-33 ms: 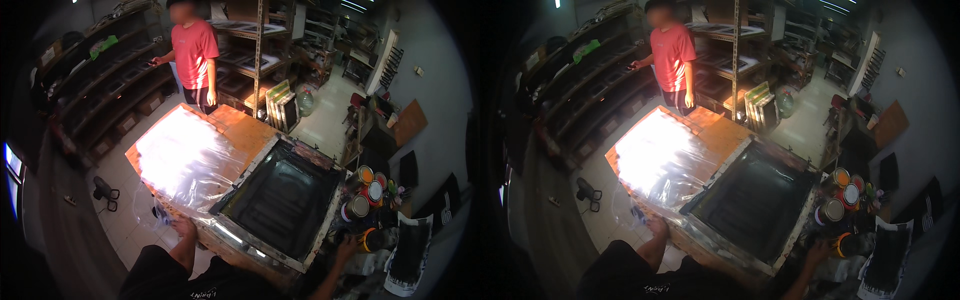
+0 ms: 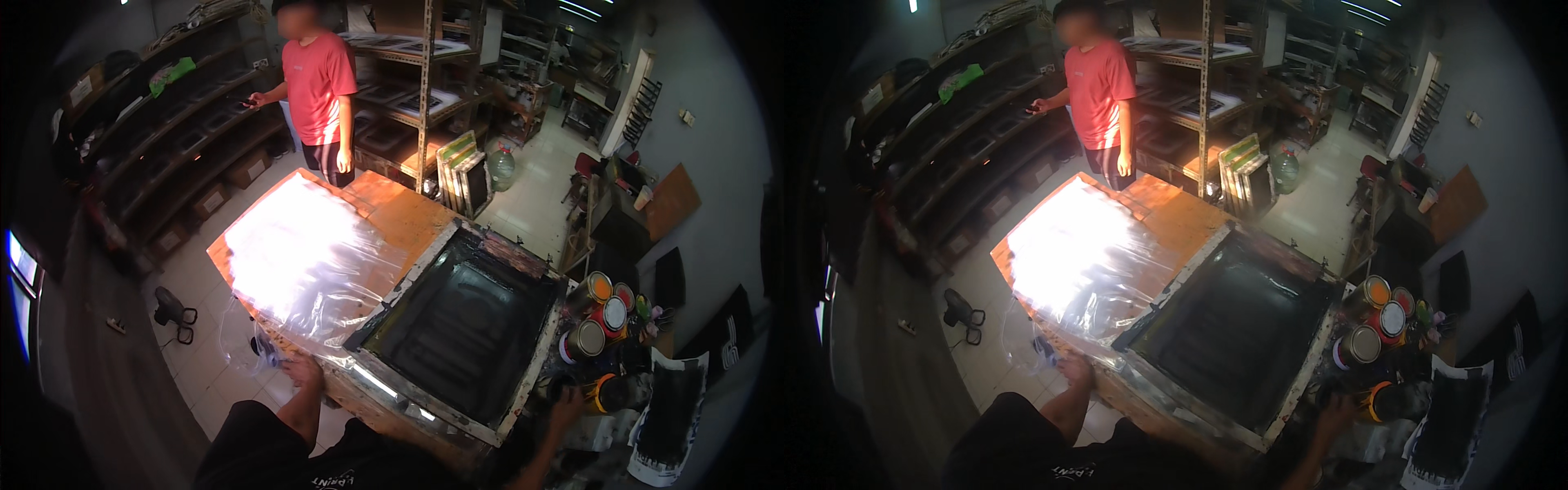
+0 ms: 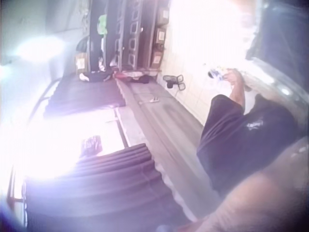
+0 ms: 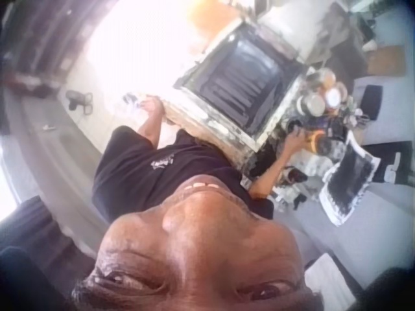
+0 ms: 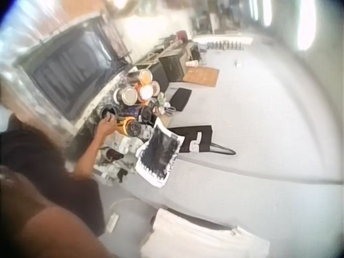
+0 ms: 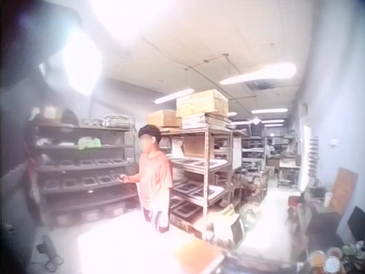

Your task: The person stirs black ink in a container and then pours a liquid from a white bottle into the ink. They continue to stir the mixture on the workbench.

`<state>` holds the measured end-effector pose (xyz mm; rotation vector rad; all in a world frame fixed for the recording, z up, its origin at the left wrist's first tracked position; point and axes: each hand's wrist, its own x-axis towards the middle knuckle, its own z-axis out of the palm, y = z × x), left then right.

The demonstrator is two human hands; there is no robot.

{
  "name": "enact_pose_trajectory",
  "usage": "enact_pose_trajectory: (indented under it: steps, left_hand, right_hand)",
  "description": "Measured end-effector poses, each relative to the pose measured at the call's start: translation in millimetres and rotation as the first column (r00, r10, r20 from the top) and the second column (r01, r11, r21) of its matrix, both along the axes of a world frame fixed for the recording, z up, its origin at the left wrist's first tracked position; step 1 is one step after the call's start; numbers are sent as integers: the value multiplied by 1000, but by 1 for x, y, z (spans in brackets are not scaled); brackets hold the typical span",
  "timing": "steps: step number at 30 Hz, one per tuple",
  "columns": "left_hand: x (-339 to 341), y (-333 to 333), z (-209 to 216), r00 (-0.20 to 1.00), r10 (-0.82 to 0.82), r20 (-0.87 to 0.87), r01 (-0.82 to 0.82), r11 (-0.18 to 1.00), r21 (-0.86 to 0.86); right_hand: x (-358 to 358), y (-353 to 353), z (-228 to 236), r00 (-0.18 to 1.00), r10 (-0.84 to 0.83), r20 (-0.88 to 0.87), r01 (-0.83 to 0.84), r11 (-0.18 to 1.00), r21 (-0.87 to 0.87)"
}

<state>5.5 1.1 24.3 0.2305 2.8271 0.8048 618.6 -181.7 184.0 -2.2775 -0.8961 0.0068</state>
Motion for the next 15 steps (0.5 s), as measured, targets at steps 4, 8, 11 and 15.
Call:
enact_pose_trajectory:
  steps: [4, 8, 11, 15]
  left_hand:
    - [3, -3, 3, 1000, -14, 19, 13, 999, 44]
    - [6, 1, 4, 1000, 10, 13, -9, 1000, -5]
    - [8, 2, 11, 999, 35, 22, -35, 999, -1]
    - [7, -2, 4, 999, 38, -22, -37, 999, 11]
  right_hand:
    - [-3, -9, 22, 963, 177, 205, -191, 980, 54]
    - [-5, 10, 32, 910, 282, 305, -301, 954, 16]
    - [10, 6, 21, 836, 281, 471, -261, 959, -108]
    - [20, -19, 11, 906, 221, 360, -203, 975, -88]
